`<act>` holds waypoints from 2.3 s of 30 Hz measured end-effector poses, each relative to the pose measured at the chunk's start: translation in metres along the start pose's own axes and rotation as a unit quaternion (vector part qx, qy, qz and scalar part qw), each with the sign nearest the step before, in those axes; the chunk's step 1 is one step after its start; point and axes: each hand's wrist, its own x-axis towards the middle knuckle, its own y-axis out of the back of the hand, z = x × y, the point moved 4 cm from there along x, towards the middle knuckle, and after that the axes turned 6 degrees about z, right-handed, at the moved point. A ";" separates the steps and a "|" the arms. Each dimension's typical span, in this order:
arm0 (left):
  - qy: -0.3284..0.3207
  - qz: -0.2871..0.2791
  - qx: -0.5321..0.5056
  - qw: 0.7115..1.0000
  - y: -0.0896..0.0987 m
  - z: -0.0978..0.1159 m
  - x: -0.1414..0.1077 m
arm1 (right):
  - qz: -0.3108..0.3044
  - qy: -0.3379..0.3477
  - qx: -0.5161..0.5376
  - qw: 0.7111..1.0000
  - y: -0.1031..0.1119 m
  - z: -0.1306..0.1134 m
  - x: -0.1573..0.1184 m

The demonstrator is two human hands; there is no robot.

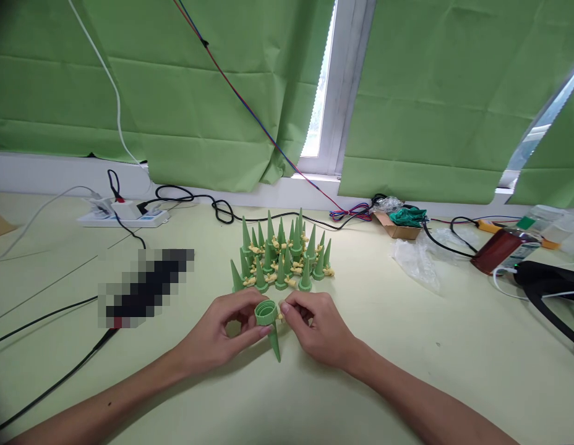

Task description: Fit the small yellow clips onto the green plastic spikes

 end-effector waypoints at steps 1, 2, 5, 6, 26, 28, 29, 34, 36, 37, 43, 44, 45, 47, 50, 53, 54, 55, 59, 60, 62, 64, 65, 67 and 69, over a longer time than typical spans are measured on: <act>-0.020 0.003 0.008 1.000 0.000 0.002 -0.001 | 0.001 -0.001 0.003 1.000 0.000 0.000 0.000; -0.040 0.008 0.016 0.999 0.001 0.003 -0.001 | 0.003 -0.001 0.005 1.000 0.000 -0.001 -0.001; -0.092 0.012 0.040 0.995 0.001 0.006 -0.005 | 0.009 0.004 0.007 1.000 0.001 -0.003 -0.002; -0.108 0.008 0.048 0.993 0.000 0.007 -0.006 | 0.009 0.004 0.008 1.000 0.001 -0.003 -0.002; -0.157 0.022 0.122 0.980 -0.001 0.001 -0.008 | 0.010 -0.054 0.068 0.996 -0.001 0.007 -0.001; -0.096 0.027 0.095 0.990 0.000 -0.003 -0.006 | 0.032 -0.049 0.062 0.996 0.001 0.008 -0.001; -0.065 0.032 0.077 0.994 0.000 -0.004 -0.005 | 0.042 -0.041 0.054 0.997 0.002 0.007 -0.001; 0.050 0.041 -0.013 0.998 0.003 0.001 0.001 | 0.089 0.024 0.006 0.996 0.007 0.002 -0.002; 0.103 0.005 -0.072 0.992 0.000 0.000 0.003 | 0.091 0.053 -0.012 0.994 0.008 0.000 -0.003; 0.124 -0.019 -0.099 0.987 -0.002 -0.001 0.003 | 0.091 0.066 -0.022 0.993 0.007 -0.001 -0.003; 0.162 -0.107 -0.186 0.963 -0.010 -0.009 -0.001 | 0.075 0.122 -0.044 0.989 0.004 -0.006 -0.005; 0.162 -0.110 -0.188 0.962 -0.010 -0.009 -0.001 | 0.070 0.123 -0.044 0.989 0.003 -0.006 -0.005; 0.160 -0.111 -0.188 0.963 -0.010 -0.008 -0.001 | 0.067 0.122 -0.045 0.989 0.003 -0.005 -0.005; 0.152 -0.105 -0.179 0.966 -0.010 -0.007 -0.001 | 0.058 0.116 -0.047 0.990 0.001 -0.004 -0.005; 0.112 -0.076 -0.130 0.982 -0.007 -0.004 0.001 | 0.046 0.102 -0.044 0.993 -0.001 -0.002 -0.005; 0.036 -0.033 -0.032 0.998 -0.003 -0.001 0.001 | 0.035 0.080 -0.038 0.995 -0.002 0.000 -0.004; 0.008 -0.023 -0.001 1.000 -0.003 -0.001 0.001 | 0.031 0.071 -0.034 0.996 -0.002 0.001 -0.004; -0.021 -0.015 0.025 0.999 -0.002 0.000 0.000 | 0.027 0.061 -0.029 0.997 -0.002 0.002 -0.003; -0.122 -0.001 0.084 0.989 -0.002 0.001 -0.005 | 0.012 0.007 0.001 1.000 -0.004 0.006 -0.002; -0.142 0.001 0.097 0.985 -0.002 0.001 -0.006 | 0.008 -0.010 0.012 1.000 -0.004 0.007 -0.002; -0.179 0.006 0.124 0.976 -0.002 0.001 -0.007 | -0.004 -0.049 0.040 0.998 -0.006 0.010 -0.001; -0.210 0.013 0.152 0.966 -0.002 0.001 -0.008 | -0.016 -0.088 0.075 0.993 -0.009 0.014 -0.001; -0.221 0.015 0.164 0.961 -0.002 0.001 -0.008 | -0.020 -0.105 0.092 0.990 -0.010 0.015 0.000; -0.233 0.017 0.181 0.955 -0.003 0.001 -0.009 | -0.024 -0.130 0.120 0.984 -0.011 0.018 0.000; -0.226 0.022 0.186 0.956 -0.003 0.001 -0.009 | -0.021 -0.141 0.138 0.980 -0.012 0.019 0.001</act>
